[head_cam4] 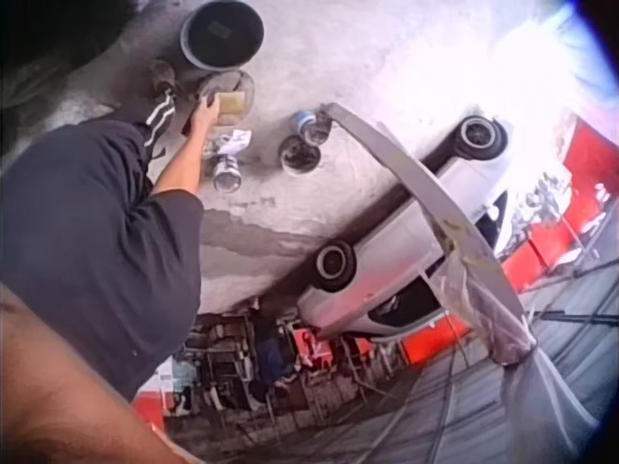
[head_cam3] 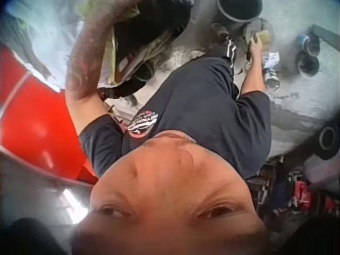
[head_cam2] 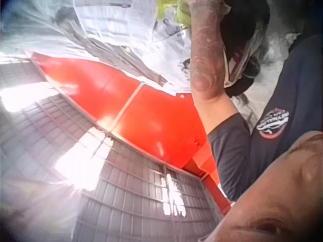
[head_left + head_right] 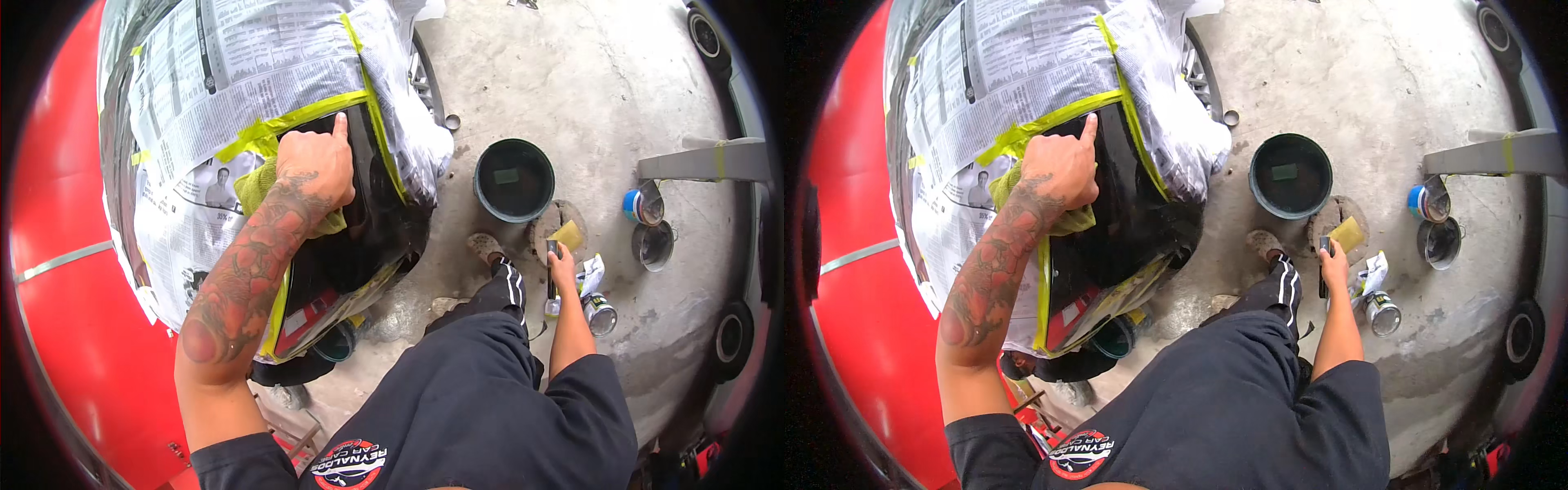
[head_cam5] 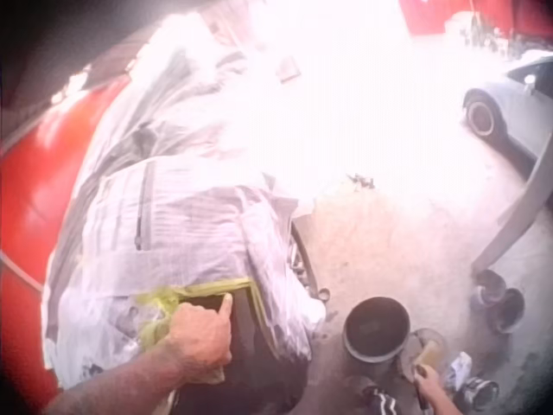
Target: The person sands the black paint of a car panel using a sanding block and water. The person repeatedly wets the sanding block in a bucket, rubs the surface of the panel, and wipes away residue with a cloth.
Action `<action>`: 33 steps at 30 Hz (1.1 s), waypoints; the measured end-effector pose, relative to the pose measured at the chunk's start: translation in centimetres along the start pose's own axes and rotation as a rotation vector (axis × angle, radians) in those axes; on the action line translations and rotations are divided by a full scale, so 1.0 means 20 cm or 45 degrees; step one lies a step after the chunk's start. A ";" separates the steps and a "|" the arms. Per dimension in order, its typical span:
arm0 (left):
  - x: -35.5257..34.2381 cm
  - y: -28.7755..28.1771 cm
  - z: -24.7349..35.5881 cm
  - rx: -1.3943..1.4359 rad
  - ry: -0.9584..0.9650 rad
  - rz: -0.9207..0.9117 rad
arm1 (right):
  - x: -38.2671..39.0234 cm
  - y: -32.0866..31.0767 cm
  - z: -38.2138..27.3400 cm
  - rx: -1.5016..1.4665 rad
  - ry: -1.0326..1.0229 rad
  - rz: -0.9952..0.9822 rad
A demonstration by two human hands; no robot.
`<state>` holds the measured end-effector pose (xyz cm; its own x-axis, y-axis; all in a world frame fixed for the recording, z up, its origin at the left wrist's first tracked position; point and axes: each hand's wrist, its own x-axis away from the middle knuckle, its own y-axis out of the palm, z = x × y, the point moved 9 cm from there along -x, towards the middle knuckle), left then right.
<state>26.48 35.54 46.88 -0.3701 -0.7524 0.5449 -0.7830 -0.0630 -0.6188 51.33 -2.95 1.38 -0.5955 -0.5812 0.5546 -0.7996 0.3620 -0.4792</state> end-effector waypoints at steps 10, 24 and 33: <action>0.10 -0.05 -0.03 0.027 0.098 0.014 | -0.08 0.06 -0.08 -0.014 -0.038 0.003; 0.02 -0.01 0.09 -0.078 0.158 0.827 | 0.24 0.38 -1.94 -0.584 -0.886 -0.096; 0.53 0.29 0.08 0.130 -0.010 0.761 | 0.61 0.50 -2.53 -0.569 -1.342 0.026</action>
<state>18.89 26.04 48.21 -0.7269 -0.6818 0.0824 -0.3889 0.3098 -0.8677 32.21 30.43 37.78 -0.4158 -0.8180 -0.3976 -0.8723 0.4824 -0.0802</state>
